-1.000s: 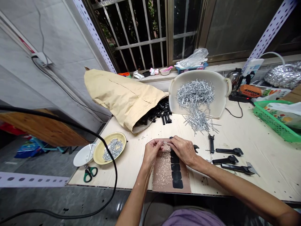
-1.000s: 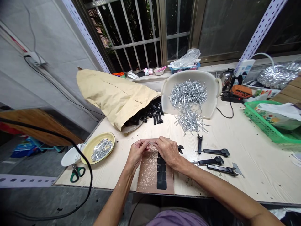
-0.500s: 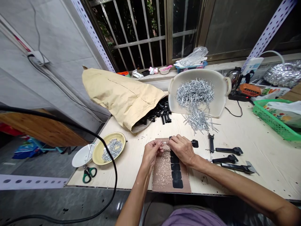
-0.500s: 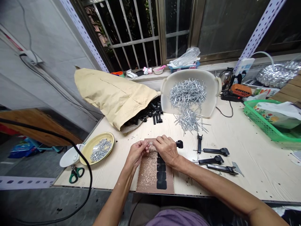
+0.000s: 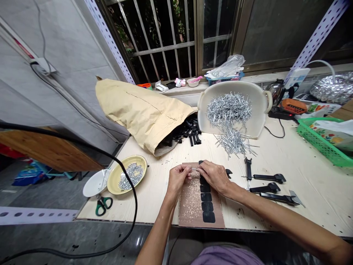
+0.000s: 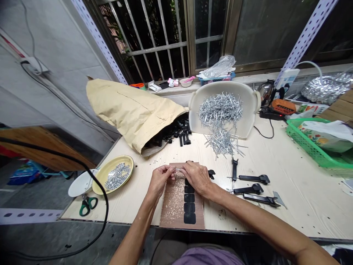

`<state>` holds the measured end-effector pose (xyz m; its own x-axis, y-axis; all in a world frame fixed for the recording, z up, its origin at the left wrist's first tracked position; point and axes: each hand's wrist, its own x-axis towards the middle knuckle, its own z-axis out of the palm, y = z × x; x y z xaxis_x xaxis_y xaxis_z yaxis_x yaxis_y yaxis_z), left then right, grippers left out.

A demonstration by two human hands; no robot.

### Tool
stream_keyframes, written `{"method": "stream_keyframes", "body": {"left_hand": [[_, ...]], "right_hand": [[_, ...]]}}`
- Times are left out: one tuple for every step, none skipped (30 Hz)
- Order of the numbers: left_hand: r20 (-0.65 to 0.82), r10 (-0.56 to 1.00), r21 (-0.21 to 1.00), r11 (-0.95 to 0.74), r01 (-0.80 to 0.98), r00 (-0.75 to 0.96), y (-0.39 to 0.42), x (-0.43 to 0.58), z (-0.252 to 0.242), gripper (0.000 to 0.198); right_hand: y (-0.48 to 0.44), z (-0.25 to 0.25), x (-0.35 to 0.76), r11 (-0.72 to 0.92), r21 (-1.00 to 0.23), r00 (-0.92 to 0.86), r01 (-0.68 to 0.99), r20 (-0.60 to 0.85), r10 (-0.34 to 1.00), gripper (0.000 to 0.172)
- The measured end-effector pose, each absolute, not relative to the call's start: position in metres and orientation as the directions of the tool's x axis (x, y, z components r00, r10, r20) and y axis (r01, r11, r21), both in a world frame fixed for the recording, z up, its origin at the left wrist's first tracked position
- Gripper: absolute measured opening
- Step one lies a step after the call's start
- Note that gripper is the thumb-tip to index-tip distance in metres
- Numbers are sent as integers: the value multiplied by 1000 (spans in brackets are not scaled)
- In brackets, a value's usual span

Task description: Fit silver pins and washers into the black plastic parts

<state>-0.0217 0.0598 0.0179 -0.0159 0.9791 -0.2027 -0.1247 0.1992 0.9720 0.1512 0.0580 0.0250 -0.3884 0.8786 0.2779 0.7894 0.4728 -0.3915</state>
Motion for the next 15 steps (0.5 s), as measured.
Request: {"method": "stream_keyframes", "body": {"left_hand": [[-204,979,972,200,-125,-15,60,-22,18,30],[-204,979,971,201,-126,-13,60,-22,18,30],[-205,979,971,202,-130,-13,60,-22,19,30],[-207,978,970,203,-134,-14,60,-22,19,29],[-208,978,969,204,-139,-16,60,-21,19,29],[-209,978,968,205,-141,-17,60,-21,19,29],[-210,978,968,205,-141,-18,60,-21,19,29],[-211,977,969,207,-138,-18,60,-21,19,30],[-213,977,969,209,-135,-19,60,-21,19,30],[-216,976,968,211,-134,-19,60,-21,19,31],[-218,976,968,214,-135,-20,60,-21,18,31],[-222,975,967,216,-138,-23,60,-21,18,31],[-226,974,965,220,-143,-27,60,-21,17,32],[-231,973,963,224,-149,-30,60,-21,17,32],[-235,972,962,227,-153,-30,60,-22,16,32]], "right_hand": [[58,25,151,470,-389,-386,792,278,880,26],[58,25,151,468,-397,-383,790,276,881,25],[58,25,151,466,-411,-381,784,274,883,24],[58,25,151,466,-424,-382,776,272,883,23],[58,24,151,469,-432,-386,770,269,882,22],[59,24,152,472,-436,-391,767,266,881,22],[59,24,152,473,-438,-395,765,260,881,23],[60,24,152,471,-442,-398,763,252,882,24],[60,23,152,466,-452,-399,760,241,885,26],[61,23,152,459,-471,-396,753,232,888,26],[61,23,153,452,-495,-392,743,226,892,24],[61,23,153,447,-518,-388,729,224,894,22],[62,23,153,446,-536,-387,717,227,894,20],[62,23,153,451,-545,-389,707,233,891,18],[61,23,152,458,-545,-393,703,240,888,17]]}}
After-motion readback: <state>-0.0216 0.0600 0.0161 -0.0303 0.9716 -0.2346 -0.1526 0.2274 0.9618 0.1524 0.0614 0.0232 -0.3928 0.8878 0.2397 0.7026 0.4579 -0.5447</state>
